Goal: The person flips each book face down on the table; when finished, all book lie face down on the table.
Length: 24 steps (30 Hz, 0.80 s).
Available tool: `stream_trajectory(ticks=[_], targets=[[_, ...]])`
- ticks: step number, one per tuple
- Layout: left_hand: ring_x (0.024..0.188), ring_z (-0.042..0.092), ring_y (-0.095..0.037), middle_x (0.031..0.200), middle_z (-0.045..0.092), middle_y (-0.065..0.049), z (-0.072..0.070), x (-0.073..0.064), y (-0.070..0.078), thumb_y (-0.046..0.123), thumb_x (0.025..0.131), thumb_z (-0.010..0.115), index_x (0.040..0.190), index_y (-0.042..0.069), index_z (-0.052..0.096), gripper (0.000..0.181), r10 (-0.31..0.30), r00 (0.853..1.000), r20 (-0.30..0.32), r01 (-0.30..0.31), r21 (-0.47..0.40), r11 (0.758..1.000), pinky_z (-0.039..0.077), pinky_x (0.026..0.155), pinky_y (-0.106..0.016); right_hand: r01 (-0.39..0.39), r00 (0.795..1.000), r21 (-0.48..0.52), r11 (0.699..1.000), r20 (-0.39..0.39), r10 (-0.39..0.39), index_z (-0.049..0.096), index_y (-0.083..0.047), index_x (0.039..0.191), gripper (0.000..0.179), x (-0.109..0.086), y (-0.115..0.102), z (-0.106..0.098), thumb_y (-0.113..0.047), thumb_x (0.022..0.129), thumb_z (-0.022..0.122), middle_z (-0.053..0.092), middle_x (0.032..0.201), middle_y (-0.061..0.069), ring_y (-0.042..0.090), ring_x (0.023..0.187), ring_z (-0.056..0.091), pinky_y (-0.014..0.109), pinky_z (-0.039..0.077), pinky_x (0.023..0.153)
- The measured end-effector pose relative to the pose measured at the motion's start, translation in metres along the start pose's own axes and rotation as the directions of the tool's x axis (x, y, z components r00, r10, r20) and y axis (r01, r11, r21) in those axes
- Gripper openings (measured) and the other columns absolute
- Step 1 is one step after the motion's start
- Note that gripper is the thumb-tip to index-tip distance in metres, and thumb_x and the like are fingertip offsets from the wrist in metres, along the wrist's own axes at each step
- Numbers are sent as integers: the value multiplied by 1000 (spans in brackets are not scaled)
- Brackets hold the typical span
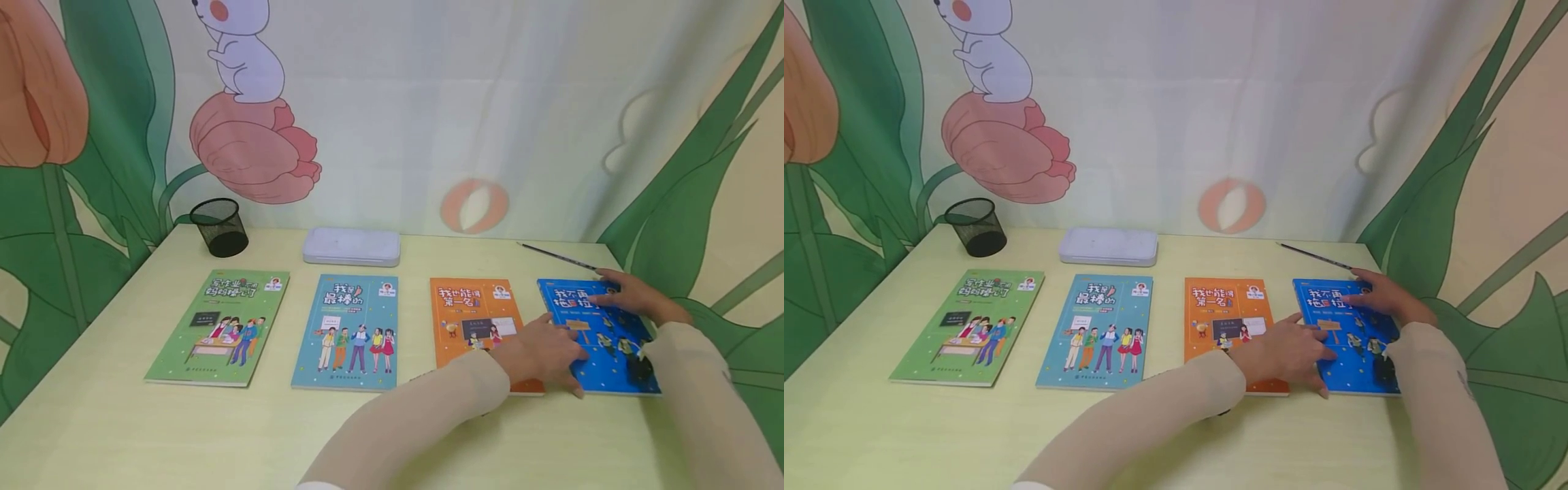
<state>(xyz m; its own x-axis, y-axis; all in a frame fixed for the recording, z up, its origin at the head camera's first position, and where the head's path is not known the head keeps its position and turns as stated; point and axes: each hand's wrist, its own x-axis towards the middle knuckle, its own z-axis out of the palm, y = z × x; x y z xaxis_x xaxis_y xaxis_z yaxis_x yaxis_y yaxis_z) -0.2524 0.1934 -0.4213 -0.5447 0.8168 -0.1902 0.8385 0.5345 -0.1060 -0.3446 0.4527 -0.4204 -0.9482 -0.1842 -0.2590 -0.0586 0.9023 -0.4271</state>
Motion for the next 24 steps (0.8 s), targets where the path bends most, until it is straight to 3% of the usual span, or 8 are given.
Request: stream_trajectory(ticks=[9,15,24], targets=[[149,28,-3,160,33,18,-1,-1,1,79,83,48,150,48,37,74,-11,1000,-4,11,-2,1000,16,126,-37,-52,999,11,999,-4,52,13,12,151,94,2,2,2,-48,97,60,27,143,45,64,123,41,73,41,99],[150,27,-3,160,32,21,0,0,2,77,84,52,149,50,36,72,-50,999,20,51,-71,996,16,126,-36,-90,996,3,996,9,90,9,13,152,104,0,1,2,-55,94,61,23,145,47,65,125,37,74,38,101],[150,28,-5,161,31,20,1,-1,3,76,83,53,149,49,37,73,-53,998,18,54,-90,994,16,126,-36,-114,993,-5,993,14,114,13,16,150,104,2,4,3,-57,93,61,15,144,49,66,123,33,76,34,102]])
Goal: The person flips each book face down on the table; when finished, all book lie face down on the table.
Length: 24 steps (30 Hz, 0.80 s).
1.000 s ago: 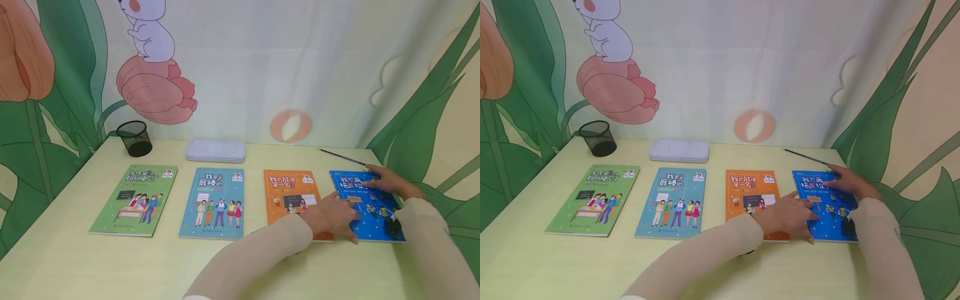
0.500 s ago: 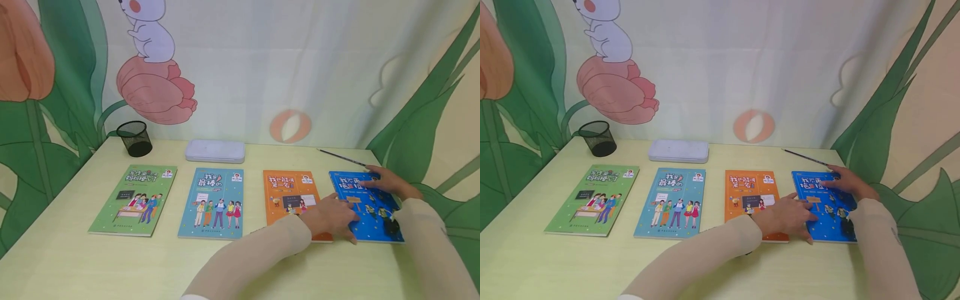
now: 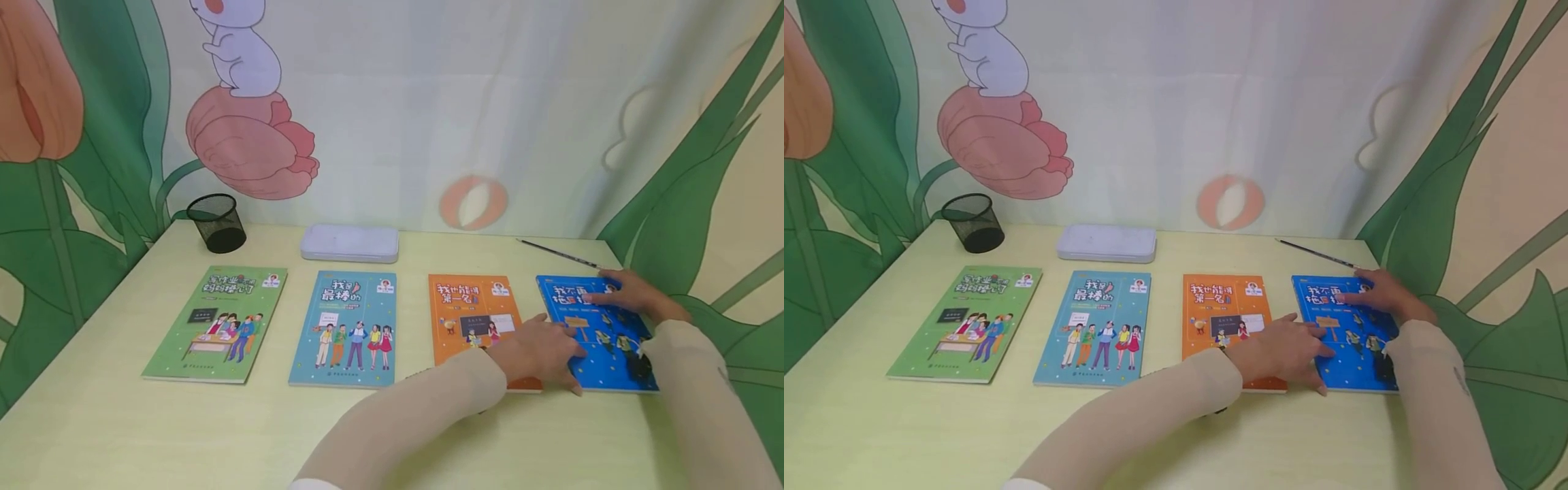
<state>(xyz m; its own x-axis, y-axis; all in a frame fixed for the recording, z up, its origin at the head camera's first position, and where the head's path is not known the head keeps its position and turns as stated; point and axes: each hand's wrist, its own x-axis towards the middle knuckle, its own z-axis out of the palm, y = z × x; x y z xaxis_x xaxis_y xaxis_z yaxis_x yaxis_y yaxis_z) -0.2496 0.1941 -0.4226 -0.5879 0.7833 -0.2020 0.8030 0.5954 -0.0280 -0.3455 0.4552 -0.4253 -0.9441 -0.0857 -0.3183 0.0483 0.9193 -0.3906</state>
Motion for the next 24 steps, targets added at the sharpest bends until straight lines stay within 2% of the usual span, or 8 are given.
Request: stream_trajectory(ticks=[4,14,18,21,24], targets=[[150,28,-4,161,32,19,0,-1,0,76,84,53,149,48,38,73,7,1000,-4,-7,-2,1000,16,126,-36,-3,1000,-8,1000,-5,3,16,17,148,104,3,1,-1,-57,92,62,15,143,49,65,121,33,76,35,101],[150,25,-4,161,30,20,-2,-2,0,75,84,52,150,50,36,73,-3,1000,7,3,-11,1000,14,127,-38,-39,999,-30,999,-2,39,27,15,140,101,7,-1,-7,-61,87,66,32,130,46,59,114,44,71,43,97],[150,27,-5,161,31,20,-2,-3,0,76,83,53,150,49,36,74,-5,1000,1,5,-9,1000,15,127,-39,-26,1000,-14,1000,-10,26,29,13,135,96,9,-2,-8,-58,86,70,41,125,43,53,106,51,63,51,88],[151,26,-5,161,30,20,-1,-2,0,76,83,53,150,50,35,74,-13,1000,5,13,-9,1000,14,127,-39,-19,1000,29,999,-4,20,26,11,136,96,9,-3,-8,-57,85,72,46,123,41,49,101,58,55,57,79],[151,24,-5,162,29,20,-1,-3,0,76,83,53,150,49,35,74,-13,1000,6,13,-15,1000,14,127,-38,-12,1000,38,999,5,12,23,11,139,99,7,-4,-9,-56,86,72,46,124,42,49,101,59,53,59,77]])
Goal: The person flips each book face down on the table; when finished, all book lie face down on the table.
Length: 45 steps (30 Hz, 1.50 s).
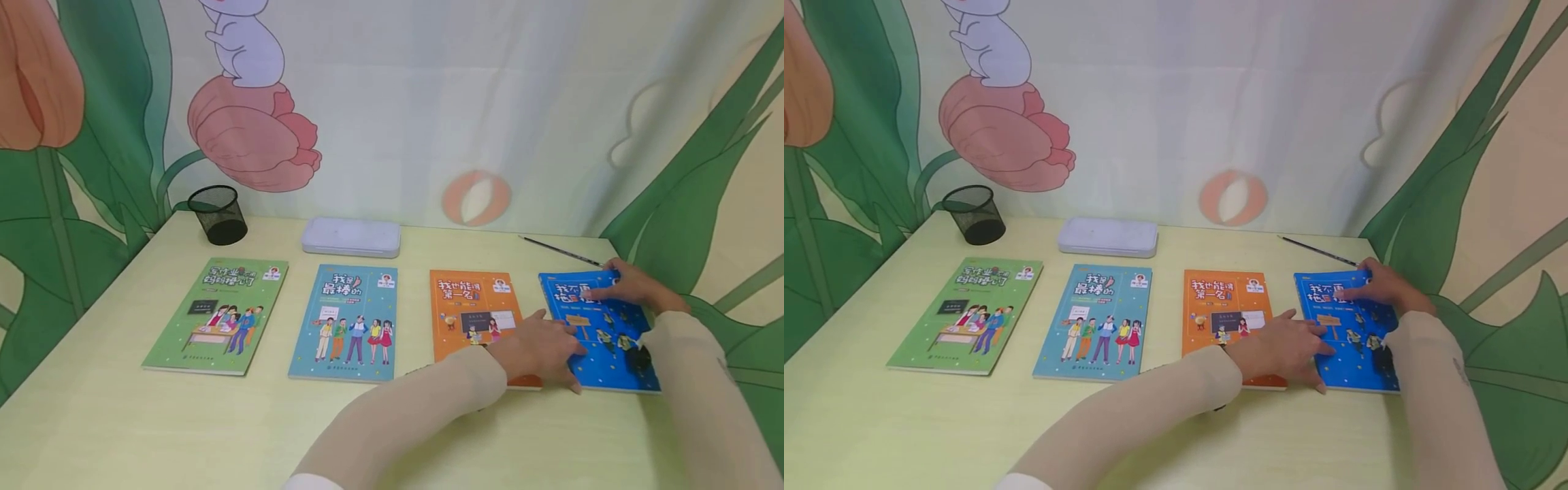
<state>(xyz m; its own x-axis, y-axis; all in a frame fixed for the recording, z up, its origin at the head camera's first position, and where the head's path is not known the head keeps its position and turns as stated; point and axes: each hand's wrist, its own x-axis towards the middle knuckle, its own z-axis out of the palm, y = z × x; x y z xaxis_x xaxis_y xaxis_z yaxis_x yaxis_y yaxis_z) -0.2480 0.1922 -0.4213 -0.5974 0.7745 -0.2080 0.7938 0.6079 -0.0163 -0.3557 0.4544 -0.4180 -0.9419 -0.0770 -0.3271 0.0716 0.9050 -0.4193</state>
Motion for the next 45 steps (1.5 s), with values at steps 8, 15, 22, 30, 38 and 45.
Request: stream_trajectory(ticks=[8,15,22,30,38,45], targets=[[151,25,-5,162,29,20,1,1,1,77,83,52,151,49,35,75,10,1000,-8,-10,9,1000,14,127,-39,65,998,-11,998,13,-65,19,13,147,94,-18,4,-13,-45,93,67,42,130,45,55,108,57,58,56,85],[152,23,-5,162,29,19,0,3,0,76,84,52,151,49,34,75,5,1000,5,-5,15,1000,16,126,-38,95,995,37,995,15,-96,13,11,148,91,-25,3,-29,-38,94,68,41,130,44,52,105,60,57,57,84],[154,17,-6,165,21,18,-1,-2,-1,75,84,52,153,50,28,77,19,1000,22,-19,-4,1000,13,127,-37,110,994,68,992,20,-112,18,10,146,78,-39,-12,-49,-28,97,65,47,124,44,34,91,69,52,61,76],[156,11,-9,167,16,15,-1,-9,-12,74,82,58,154,52,18,85,23,1000,8,-22,-76,997,15,126,-38,128,992,58,990,-2,-128,23,8,144,67,-52,-27,-67,-26,100,61,51,121,45,29,84,72,48,62,72],[157,6,-13,169,6,12,-2,-9,-13,75,81,56,156,52,3,95,43,995,-86,-53,-128,990,22,125,-36,126,988,103,987,-102,-116,21,8,145,65,-67,-43,-85,-25,102,57,48,124,47,32,81,73,47,62,73],[156,14,-20,170,2,3,-15,-14,-17,72,84,57,157,46,-6,100,39,954,-297,-93,-171,981,45,109,-30,136,972,123,983,-207,-109,18,6,150,70,-82,-68,-97,-30,102,56,46,128,48,34,78,74,49,62,73]])
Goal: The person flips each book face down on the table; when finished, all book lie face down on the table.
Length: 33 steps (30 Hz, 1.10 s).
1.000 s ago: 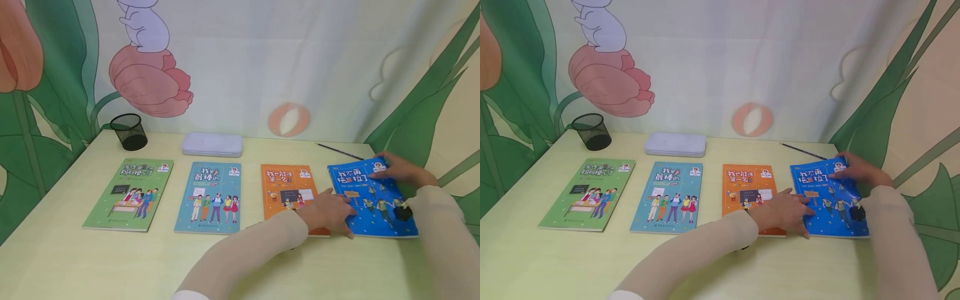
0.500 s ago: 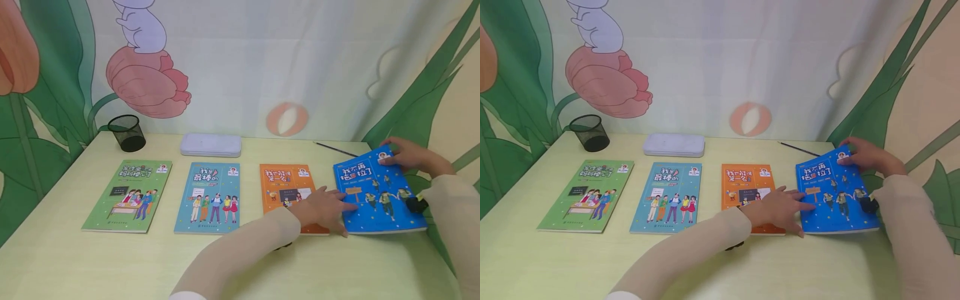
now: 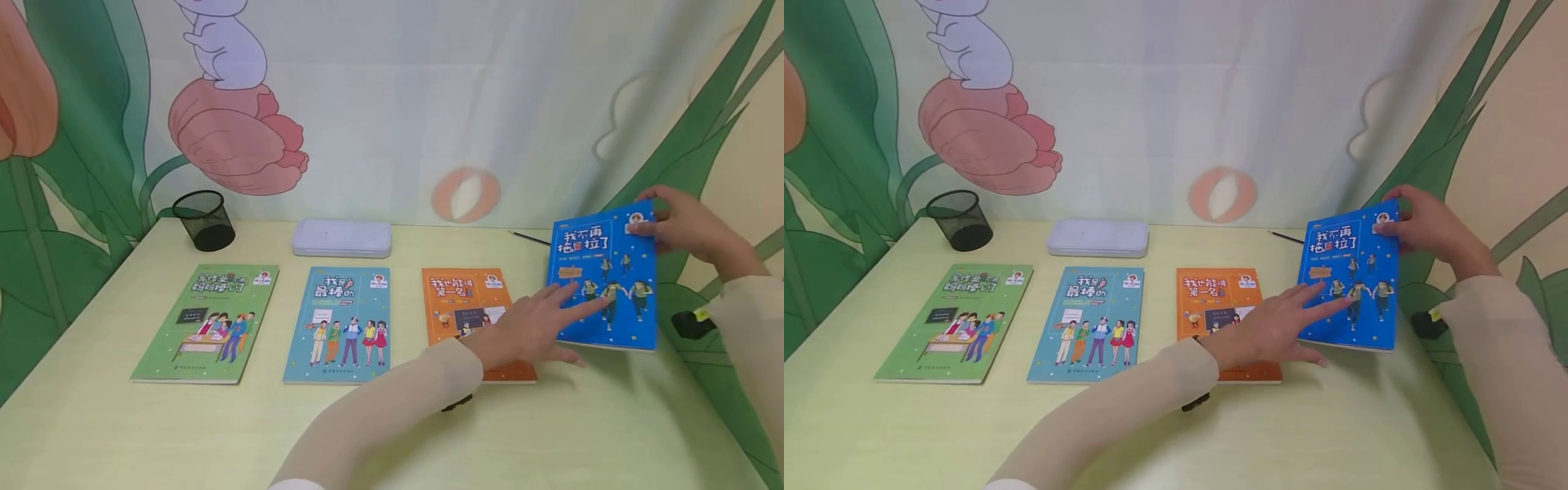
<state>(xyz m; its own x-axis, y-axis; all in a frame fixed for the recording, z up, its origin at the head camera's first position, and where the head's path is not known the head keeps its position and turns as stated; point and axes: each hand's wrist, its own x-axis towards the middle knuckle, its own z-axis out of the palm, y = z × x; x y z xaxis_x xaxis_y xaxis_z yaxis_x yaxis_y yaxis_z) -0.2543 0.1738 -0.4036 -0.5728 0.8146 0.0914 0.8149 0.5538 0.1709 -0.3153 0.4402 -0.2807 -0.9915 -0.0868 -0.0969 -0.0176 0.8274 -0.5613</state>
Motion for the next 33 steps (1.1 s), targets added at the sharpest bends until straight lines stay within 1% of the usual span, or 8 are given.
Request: stream_trajectory(ticks=[3,7,11,16,21,26,28,33], targets=[[156,16,-18,170,4,2,-7,-2,1,72,85,57,158,44,-8,101,18,995,-98,-18,-4,1000,52,85,-16,-18,997,-7,1000,-71,17,19,7,150,74,-3,-11,-1,-35,101,56,45,128,48,33,74,74,51,61,73],[156,18,-18,170,3,0,-14,-3,2,72,86,55,158,43,-9,101,50,986,-160,-50,7,999,47,62,-10,-50,979,49,998,-195,59,20,9,150,73,-9,-27,-5,-33,101,56,46,124,49,29,66,73,48,61,66],[151,31,-24,170,8,-3,-19,-4,0,66,91,53,160,41,-2,92,66,969,-240,-57,43,997,52,65,-14,-61,954,114,992,-285,91,22,9,147,66,-16,-46,-9,-25,101,55,48,117,48,20,58,71,41,61,58],[142,47,-22,165,29,-7,-26,-6,-7,50,101,49,160,34,19,68,80,917,-392,-48,91,995,48,57,-14,-90,941,189,978,-305,146,19,5,149,66,-20,-68,-12,-23,101,54,43,126,48,16,57,70,35,61,58],[139,51,-17,161,37,-5,-31,-10,-13,42,105,46,159,31,26,59,68,895,-442,-42,67,997,37,49,-12,-111,932,253,961,-309,189,14,4,152,70,-21,-79,-13,-24,101,54,41,131,47,10,56,68,34,61,60],[83,73,-13,161,38,-7,-35,-16,-21,32,107,43,159,24,26,55,53,881,-471,-93,-62,994,34,46,-14,-107,931,310,945,-303,204,15,5,149,70,-19,-88,-12,-24,100,56,40,133,46,3,56,66,31,61,62],[60,65,-12,161,38,-9,-35,-18,-25,26,108,42,158,19,26,53,65,867,-493,-155,-144,977,34,47,-14,-102,934,323,941,-294,202,16,6,147,69,-18,-88,-12,-23,99,57,53,118,40,3,56,67,31,61,63],[67,62,-15,155,46,-8,-34,-23,-30,15,108,41,156,17,28,50,53,830,-555,-223,-243,944,37,51,-13,-76,951,388,918,-248,184,26,7,134,58,-16,-85,-10,-20,97,62,65,74,-1,9,59,72,33,62,64]])
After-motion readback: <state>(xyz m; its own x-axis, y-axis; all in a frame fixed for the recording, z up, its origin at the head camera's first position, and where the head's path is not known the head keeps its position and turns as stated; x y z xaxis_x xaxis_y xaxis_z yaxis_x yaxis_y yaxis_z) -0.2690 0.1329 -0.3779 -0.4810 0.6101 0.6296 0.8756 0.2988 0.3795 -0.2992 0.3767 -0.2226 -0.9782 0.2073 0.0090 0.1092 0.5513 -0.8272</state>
